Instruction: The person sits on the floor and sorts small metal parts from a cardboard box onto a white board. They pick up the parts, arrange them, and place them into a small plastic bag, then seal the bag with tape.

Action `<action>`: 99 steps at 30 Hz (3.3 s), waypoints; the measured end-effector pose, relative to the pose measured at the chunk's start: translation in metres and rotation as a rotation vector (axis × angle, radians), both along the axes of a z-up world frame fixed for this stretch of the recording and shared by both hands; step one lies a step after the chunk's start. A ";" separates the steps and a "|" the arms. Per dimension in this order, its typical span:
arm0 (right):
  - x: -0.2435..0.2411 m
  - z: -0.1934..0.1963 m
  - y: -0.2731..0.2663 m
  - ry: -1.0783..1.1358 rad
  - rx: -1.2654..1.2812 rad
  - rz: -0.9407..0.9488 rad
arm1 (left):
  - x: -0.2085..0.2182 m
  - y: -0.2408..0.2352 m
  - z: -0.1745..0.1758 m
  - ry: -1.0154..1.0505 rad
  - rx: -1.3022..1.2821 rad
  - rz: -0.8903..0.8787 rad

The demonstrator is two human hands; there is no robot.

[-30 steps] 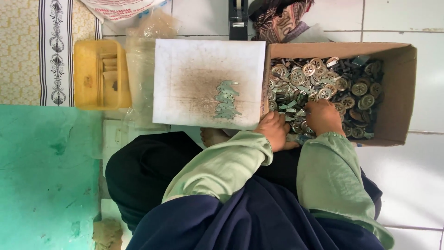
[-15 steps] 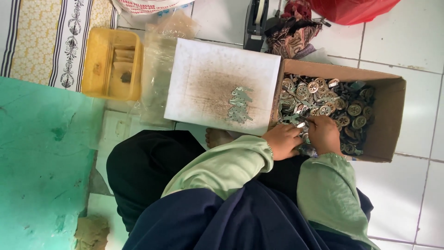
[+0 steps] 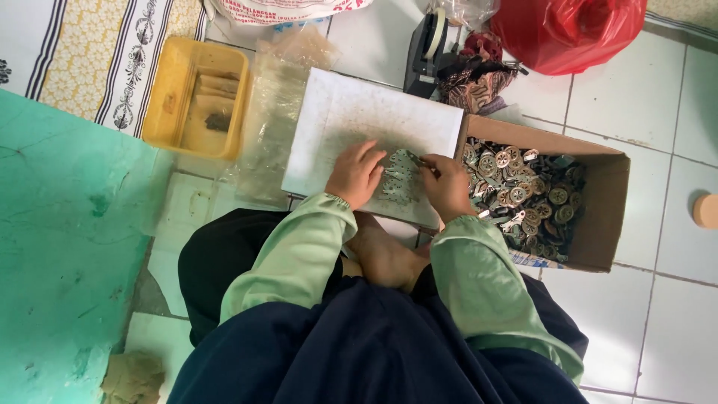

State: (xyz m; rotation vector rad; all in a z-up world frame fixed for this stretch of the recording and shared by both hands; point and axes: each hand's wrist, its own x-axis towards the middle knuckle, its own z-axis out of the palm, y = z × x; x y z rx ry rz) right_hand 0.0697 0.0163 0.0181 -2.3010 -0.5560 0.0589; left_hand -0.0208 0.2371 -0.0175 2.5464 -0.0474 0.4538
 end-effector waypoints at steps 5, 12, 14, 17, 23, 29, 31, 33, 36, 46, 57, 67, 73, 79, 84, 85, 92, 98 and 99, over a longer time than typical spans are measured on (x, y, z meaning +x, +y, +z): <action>0.015 -0.007 0.020 -0.051 -0.141 0.099 | -0.005 -0.007 0.032 0.066 0.022 -0.006; 0.016 -0.008 0.020 -0.213 -0.093 0.089 | -0.005 -0.007 0.052 0.143 0.099 -0.023; 0.015 -0.016 0.014 -0.221 -0.038 0.068 | -0.004 -0.007 0.049 0.128 0.090 -0.025; 0.009 -0.015 0.012 -0.233 0.099 0.034 | -0.005 -0.006 0.051 0.130 0.063 -0.031; 0.000 0.001 0.017 -0.231 0.254 -0.058 | -0.006 -0.006 0.048 0.119 0.072 -0.032; 0.007 0.000 0.011 -0.172 0.286 -0.016 | -0.006 -0.006 0.038 0.075 0.052 -0.054; 0.008 0.002 0.009 -0.150 0.265 0.009 | -0.006 -0.007 0.036 0.049 0.041 -0.059; 0.010 -0.002 0.007 -0.112 0.268 0.061 | -0.006 -0.007 0.034 0.033 0.056 -0.051; 0.013 -0.006 0.003 -0.107 0.275 0.145 | -0.006 -0.007 0.037 0.038 0.040 -0.055; 0.015 -0.006 0.003 -0.083 0.241 0.195 | -0.006 -0.006 0.042 0.019 0.096 -0.075; 0.015 -0.008 0.001 -0.087 0.164 0.211 | -0.006 -0.005 0.034 0.077 0.063 -0.106; -0.003 0.005 0.002 -0.066 0.107 0.153 | -0.020 0.015 0.012 0.050 -0.006 -0.075; -0.052 0.036 0.040 -0.128 -0.035 0.191 | -0.107 0.077 0.067 0.284 -0.069 -0.150; -0.091 0.020 0.138 -0.369 0.056 0.584 | -0.175 0.110 0.057 0.366 -0.154 0.144; -0.112 0.002 0.210 -0.304 -0.199 0.747 | -0.169 0.187 0.035 0.649 -0.023 0.524; -0.109 -0.005 0.222 -0.304 -0.199 0.755 | -0.167 0.194 0.029 0.650 -0.027 0.530; -0.080 -0.017 0.299 -0.356 -0.455 0.856 | -0.140 0.206 0.054 0.829 -0.276 0.530; -0.089 -0.042 0.311 -0.551 -0.325 0.888 | -0.131 0.200 0.016 0.841 -0.345 0.539; -0.090 -0.032 0.310 -0.589 -0.285 0.869 | -0.130 0.200 0.010 0.825 -0.343 0.556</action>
